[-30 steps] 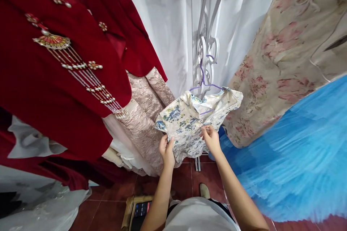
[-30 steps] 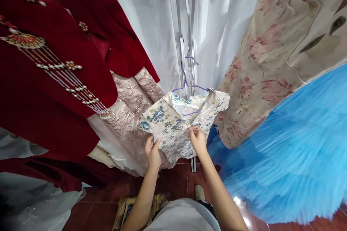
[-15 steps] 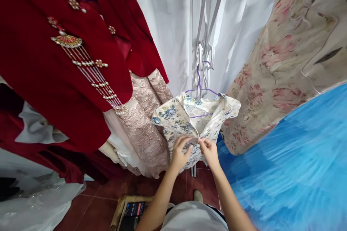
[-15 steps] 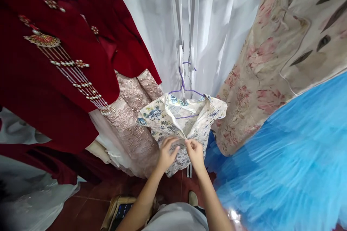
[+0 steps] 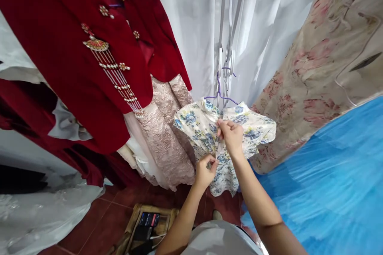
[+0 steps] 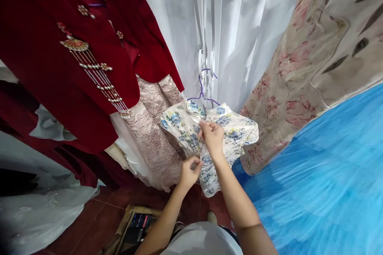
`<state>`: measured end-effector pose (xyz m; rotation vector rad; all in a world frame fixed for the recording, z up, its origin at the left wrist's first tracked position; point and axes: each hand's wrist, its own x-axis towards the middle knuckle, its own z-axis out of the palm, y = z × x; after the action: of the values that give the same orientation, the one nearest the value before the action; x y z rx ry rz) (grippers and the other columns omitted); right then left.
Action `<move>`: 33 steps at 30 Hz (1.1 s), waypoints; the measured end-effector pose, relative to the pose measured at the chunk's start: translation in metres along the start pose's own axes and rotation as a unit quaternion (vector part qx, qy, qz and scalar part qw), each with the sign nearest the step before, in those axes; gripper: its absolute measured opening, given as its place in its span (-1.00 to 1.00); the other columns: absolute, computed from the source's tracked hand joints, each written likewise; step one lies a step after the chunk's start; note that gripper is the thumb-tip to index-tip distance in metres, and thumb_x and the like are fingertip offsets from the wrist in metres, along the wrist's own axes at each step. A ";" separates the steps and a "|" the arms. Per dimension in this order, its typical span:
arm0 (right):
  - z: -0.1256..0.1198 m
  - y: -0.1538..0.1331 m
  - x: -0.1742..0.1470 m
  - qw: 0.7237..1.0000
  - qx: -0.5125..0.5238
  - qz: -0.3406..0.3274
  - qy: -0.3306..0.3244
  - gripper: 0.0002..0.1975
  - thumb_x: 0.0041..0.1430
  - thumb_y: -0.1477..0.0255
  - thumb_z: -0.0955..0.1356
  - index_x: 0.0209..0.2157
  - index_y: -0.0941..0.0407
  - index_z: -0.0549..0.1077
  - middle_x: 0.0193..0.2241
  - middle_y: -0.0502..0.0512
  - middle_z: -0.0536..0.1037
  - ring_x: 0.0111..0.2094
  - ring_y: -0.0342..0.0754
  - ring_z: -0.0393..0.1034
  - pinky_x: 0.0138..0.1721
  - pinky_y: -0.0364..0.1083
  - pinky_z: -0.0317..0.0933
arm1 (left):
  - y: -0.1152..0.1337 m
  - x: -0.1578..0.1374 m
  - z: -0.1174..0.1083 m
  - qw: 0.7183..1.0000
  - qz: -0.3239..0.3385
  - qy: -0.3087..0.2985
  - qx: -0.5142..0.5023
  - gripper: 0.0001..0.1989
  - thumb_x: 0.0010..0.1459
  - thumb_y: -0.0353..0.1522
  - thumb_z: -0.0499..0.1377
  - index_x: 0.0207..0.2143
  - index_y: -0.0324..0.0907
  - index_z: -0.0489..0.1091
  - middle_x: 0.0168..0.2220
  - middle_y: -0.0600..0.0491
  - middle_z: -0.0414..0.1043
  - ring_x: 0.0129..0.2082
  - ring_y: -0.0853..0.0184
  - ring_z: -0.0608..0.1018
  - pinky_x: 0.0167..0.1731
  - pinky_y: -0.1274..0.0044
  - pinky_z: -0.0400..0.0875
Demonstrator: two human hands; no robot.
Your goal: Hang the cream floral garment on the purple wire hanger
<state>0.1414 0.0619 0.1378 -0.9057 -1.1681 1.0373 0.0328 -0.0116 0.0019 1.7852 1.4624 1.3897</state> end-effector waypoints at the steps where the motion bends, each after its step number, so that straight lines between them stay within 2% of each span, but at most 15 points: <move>1: 0.004 -0.008 0.009 1.000 0.012 -0.019 0.006 -0.64 0.15 0.14 0.42 -0.54 0.12 0.47 -0.73 -0.03 0.44 -0.74 -0.17 0.14 -0.66 -0.14 0.05 | 0.002 -0.001 0.000 1.000 0.001 -0.007 0.004 -0.78 0.24 -0.34 0.16 -0.48 -0.17 0.32 -0.48 0.09 0.40 -0.41 0.33 0.47 -0.33 0.53 0.33; 5: 0.012 -0.027 0.026 0.997 0.034 -0.066 0.005 -0.64 0.17 0.15 0.42 -0.54 0.13 0.46 -0.71 -0.01 0.47 -0.72 -0.16 0.20 -0.64 -0.14 0.10 | 0.004 -0.006 0.002 0.999 0.016 -0.043 -0.012 -0.80 0.22 -0.39 0.17 -0.49 -0.18 0.34 -0.49 0.09 0.41 -0.41 0.34 0.50 -0.33 0.54 0.36; 8: 0.009 -0.028 0.022 0.998 0.026 -0.058 -0.012 -0.64 0.16 0.12 0.42 -0.49 0.12 0.46 -0.72 -0.03 0.45 -0.73 -0.17 0.19 -0.65 -0.15 0.09 | 0.006 0.002 -0.008 0.998 0.041 -0.036 -0.024 -0.89 0.26 -0.37 0.19 -0.35 -0.19 0.43 -0.37 0.04 0.50 -0.33 0.32 0.55 -0.25 0.51 0.44; 10: 0.004 -0.024 0.015 0.999 0.016 -0.050 -0.011 -0.64 0.15 0.10 0.42 -0.47 0.11 0.45 -0.73 -0.06 0.43 -0.73 -0.17 0.18 -0.66 -0.15 0.08 | 0.014 0.021 -0.022 0.996 0.085 0.017 -0.023 -0.88 0.29 -0.33 0.18 -0.19 -0.19 0.47 -0.22 -0.04 0.54 -0.19 0.27 0.57 -0.17 0.47 0.48; 12: 0.002 -0.020 0.006 0.999 0.002 -0.045 -0.011 -0.63 0.15 0.08 0.42 -0.47 0.11 0.44 -0.74 -0.07 0.40 -0.73 -0.17 0.18 -0.66 -0.16 0.07 | 0.030 0.051 -0.041 0.985 0.150 0.087 -0.013 -0.78 0.35 -0.30 0.14 -0.02 -0.19 0.45 -0.03 -0.13 0.50 -0.07 0.24 0.56 -0.14 0.44 0.50; 14: 0.001 -0.017 0.000 0.999 -0.009 -0.043 -0.012 -0.61 0.16 0.07 0.42 -0.47 0.11 0.44 -0.74 -0.08 0.40 -0.72 -0.18 0.18 -0.65 -0.17 0.07 | 0.050 0.088 -0.058 0.970 0.221 0.100 0.013 -0.68 0.41 -0.31 0.04 0.14 -0.16 0.38 0.14 -0.18 0.40 -0.02 0.26 0.55 -0.13 0.44 0.51; 15: 0.002 -0.016 -0.002 0.999 -0.011 -0.043 -0.010 -0.61 0.16 0.07 0.42 -0.47 0.11 0.44 -0.73 -0.08 0.40 -0.71 -0.18 0.19 -0.64 -0.17 0.08 | 0.059 0.106 -0.065 0.965 0.251 0.073 0.032 -0.66 0.43 -0.31 0.02 0.18 -0.14 0.35 0.17 -0.17 0.38 0.04 0.24 0.53 -0.09 0.43 0.50; 16: 0.002 -0.016 -0.003 0.999 -0.012 -0.045 -0.008 -0.61 0.17 0.07 0.42 -0.46 0.12 0.44 -0.73 -0.07 0.40 -0.71 -0.18 0.20 -0.63 -0.18 0.08 | 0.068 0.123 -0.071 0.958 0.279 0.040 0.049 -0.67 0.43 -0.32 0.01 0.17 -0.14 0.37 0.14 -0.15 0.41 0.07 0.24 0.52 -0.06 0.42 0.50; 18: 0.004 -0.015 -0.003 0.999 -0.016 -0.050 -0.002 -0.60 0.17 0.06 0.42 -0.46 0.12 0.44 -0.73 -0.07 0.40 -0.70 -0.19 0.20 -0.62 -0.18 0.08 | 0.081 0.149 -0.077 0.943 0.324 -0.022 0.077 -0.74 0.43 -0.33 0.02 0.02 -0.16 0.45 -0.03 -0.09 0.51 0.01 0.27 0.54 -0.05 0.44 0.48; 21: 0.007 -0.012 -0.002 0.998 -0.030 -0.061 0.014 -0.59 0.16 0.05 0.42 -0.47 0.12 0.42 -0.74 -0.08 0.38 -0.70 -0.19 0.17 -0.62 -0.18 0.04 | 0.088 0.170 -0.080 0.921 0.374 -0.042 0.104 -0.78 0.42 -0.37 0.04 -0.22 -0.21 0.47 -0.27 -0.01 0.50 -0.22 0.34 0.56 -0.15 0.50 0.47; 25: 0.016 -0.003 -0.001 0.995 -0.041 -0.077 0.058 -0.58 0.17 0.04 0.41 -0.50 0.08 0.35 -0.75 -0.11 0.31 -0.71 -0.19 0.12 -0.63 -0.17 -0.03 | 0.089 0.178 -0.081 0.902 0.423 -0.005 0.089 -0.82 0.40 -0.41 0.07 -0.27 -0.21 0.44 -0.32 0.01 0.48 -0.28 0.37 0.53 -0.23 0.54 0.44; 28: 0.022 0.013 -0.004 0.993 -0.072 -0.065 0.072 -0.59 0.19 0.04 0.38 -0.49 0.08 0.35 -0.73 -0.13 0.26 -0.69 -0.20 0.06 -0.62 -0.17 -0.08 | 0.094 0.183 -0.087 0.901 0.430 0.023 0.050 -0.83 0.39 -0.42 0.09 -0.28 -0.21 0.43 -0.33 0.03 0.48 -0.30 0.39 0.52 -0.25 0.56 0.42; 30: 0.022 0.031 -0.010 0.992 -0.108 -0.041 0.056 -0.58 0.18 0.06 0.38 -0.53 0.08 0.32 -0.72 -0.13 0.23 -0.67 -0.20 0.03 -0.61 -0.17 -0.10 | 0.098 0.189 -0.097 0.909 0.412 0.062 0.016 -0.82 0.39 -0.40 0.10 -0.30 -0.20 0.44 -0.34 0.03 0.48 -0.30 0.39 0.52 -0.26 0.55 0.41; 33: 0.018 0.066 -0.029 0.987 -0.155 0.003 0.031 -0.53 0.14 0.07 0.38 -0.63 0.06 0.19 -0.72 -0.13 0.15 -0.66 -0.21 0.00 -0.59 -0.17 -0.10 | 0.094 0.205 -0.126 0.929 0.338 0.137 -0.059 -0.78 0.40 -0.32 0.10 -0.30 -0.19 0.46 -0.34 0.03 0.48 -0.29 0.38 0.52 -0.24 0.54 0.42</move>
<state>0.1115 0.0534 0.0704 -1.1762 -1.2965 0.8380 -0.0494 0.1113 0.2135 2.1895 0.8592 2.0772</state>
